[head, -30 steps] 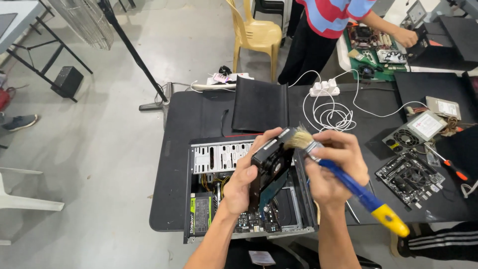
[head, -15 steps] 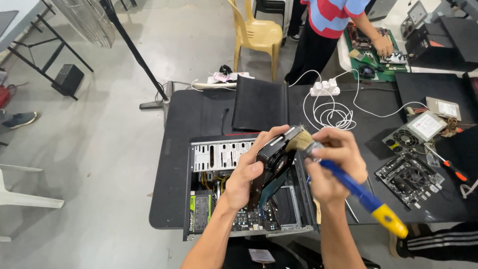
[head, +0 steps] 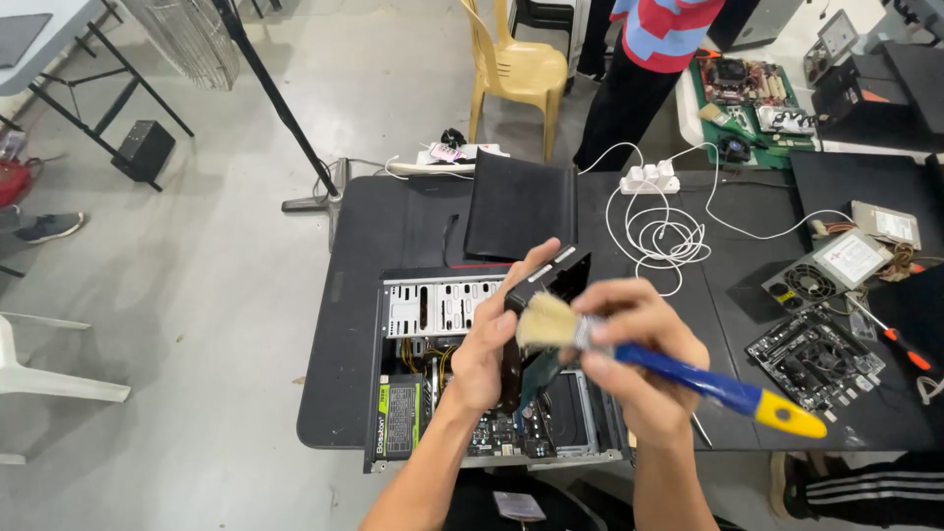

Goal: Cleaning a hard drive with a brush and then installing it into a desktop computer case using a screwdriver.

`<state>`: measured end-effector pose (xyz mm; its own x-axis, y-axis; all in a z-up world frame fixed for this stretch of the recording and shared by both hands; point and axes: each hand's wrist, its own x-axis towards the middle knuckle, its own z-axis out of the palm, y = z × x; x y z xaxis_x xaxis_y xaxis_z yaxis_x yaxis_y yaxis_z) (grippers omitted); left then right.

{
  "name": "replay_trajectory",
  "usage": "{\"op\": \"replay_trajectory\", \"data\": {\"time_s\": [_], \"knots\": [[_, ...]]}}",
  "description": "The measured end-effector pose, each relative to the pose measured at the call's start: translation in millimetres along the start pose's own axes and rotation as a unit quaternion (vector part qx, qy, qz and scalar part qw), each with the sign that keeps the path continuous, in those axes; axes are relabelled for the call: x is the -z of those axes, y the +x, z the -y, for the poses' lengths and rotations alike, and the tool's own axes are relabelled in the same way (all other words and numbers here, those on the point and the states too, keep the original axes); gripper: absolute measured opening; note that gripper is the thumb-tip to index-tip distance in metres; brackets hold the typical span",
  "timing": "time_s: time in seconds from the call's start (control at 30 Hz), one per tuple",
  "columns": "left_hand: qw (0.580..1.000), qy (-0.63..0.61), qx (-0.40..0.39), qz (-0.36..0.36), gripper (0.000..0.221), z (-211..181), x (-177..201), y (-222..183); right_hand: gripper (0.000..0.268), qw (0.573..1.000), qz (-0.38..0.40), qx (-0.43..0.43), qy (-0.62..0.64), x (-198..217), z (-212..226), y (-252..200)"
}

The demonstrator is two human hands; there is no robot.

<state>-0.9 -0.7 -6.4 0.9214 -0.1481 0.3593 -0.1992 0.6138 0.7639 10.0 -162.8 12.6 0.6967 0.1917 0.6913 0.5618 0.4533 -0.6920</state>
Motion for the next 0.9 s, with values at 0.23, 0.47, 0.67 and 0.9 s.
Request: {"op": "replay_trajectory", "data": {"time_s": [0.23,0.47,0.67,0.9], "knots": [[0.997,0.063,-0.020,-0.038,0.089,12,6,0,0.009,0.967,-0.046,0.013,-0.252,-12,-5,-7],[0.998,0.063,-0.001,-0.007,0.088,11,10,0,0.007,0.956,-0.025,0.028,-0.291,-16,-2,-5],[0.998,0.056,0.022,0.018,0.084,3,3,-1,0.011,0.961,-0.115,0.049,-0.248,-3,-18,-4],[0.999,0.003,0.024,0.026,0.090,-1,10,-2,0.011,0.955,0.120,-0.008,-0.270,0,15,4]]}}
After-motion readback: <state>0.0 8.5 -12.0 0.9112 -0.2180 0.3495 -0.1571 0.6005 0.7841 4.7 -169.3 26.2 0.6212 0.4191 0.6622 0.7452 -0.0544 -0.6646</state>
